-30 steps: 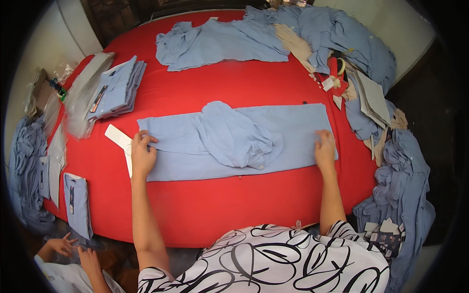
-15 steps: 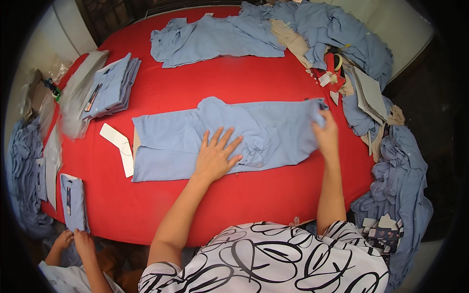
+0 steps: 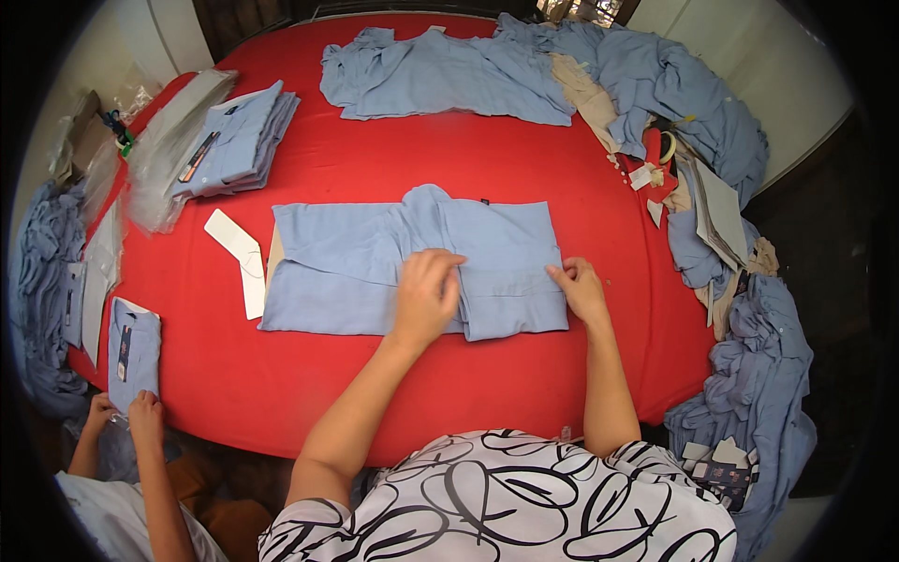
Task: The person folds light blue shirts on a large red surface by hand, using a cardboard template to ensure uniform dimensions, and places the completed shirts onto a stack.
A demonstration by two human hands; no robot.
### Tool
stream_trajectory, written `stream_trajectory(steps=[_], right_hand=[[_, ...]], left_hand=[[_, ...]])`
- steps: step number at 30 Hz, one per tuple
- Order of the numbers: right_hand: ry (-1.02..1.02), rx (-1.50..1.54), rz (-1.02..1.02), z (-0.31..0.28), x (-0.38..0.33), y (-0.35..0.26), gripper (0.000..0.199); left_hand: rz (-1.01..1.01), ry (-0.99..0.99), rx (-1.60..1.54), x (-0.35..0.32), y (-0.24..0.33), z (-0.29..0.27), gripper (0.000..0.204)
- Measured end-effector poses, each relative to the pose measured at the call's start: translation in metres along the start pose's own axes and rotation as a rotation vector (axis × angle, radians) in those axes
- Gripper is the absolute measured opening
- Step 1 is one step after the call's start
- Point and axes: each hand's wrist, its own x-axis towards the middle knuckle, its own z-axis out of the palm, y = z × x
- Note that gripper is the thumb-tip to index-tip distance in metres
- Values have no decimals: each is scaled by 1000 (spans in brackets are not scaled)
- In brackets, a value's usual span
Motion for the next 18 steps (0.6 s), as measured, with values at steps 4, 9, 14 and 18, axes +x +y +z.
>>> stream_trajectory(steps=[4, 9, 14, 18], right_hand=[[-217, 436, 105, 3, 0, -9, 28], [-338, 532, -364, -4, -55, -88, 23], [-439, 792, -404, -13, -66, -111, 26], [-472, 741, -302, -12, -61, -101, 29]], left_hand=[[-335, -364, -331, 18, 47, 19, 38], [-401, -84, -302, 26, 45, 58, 51], [-463, -133, -371, 55, 29, -31, 42], [-690, 77, -175, 53, -34, -152, 45]])
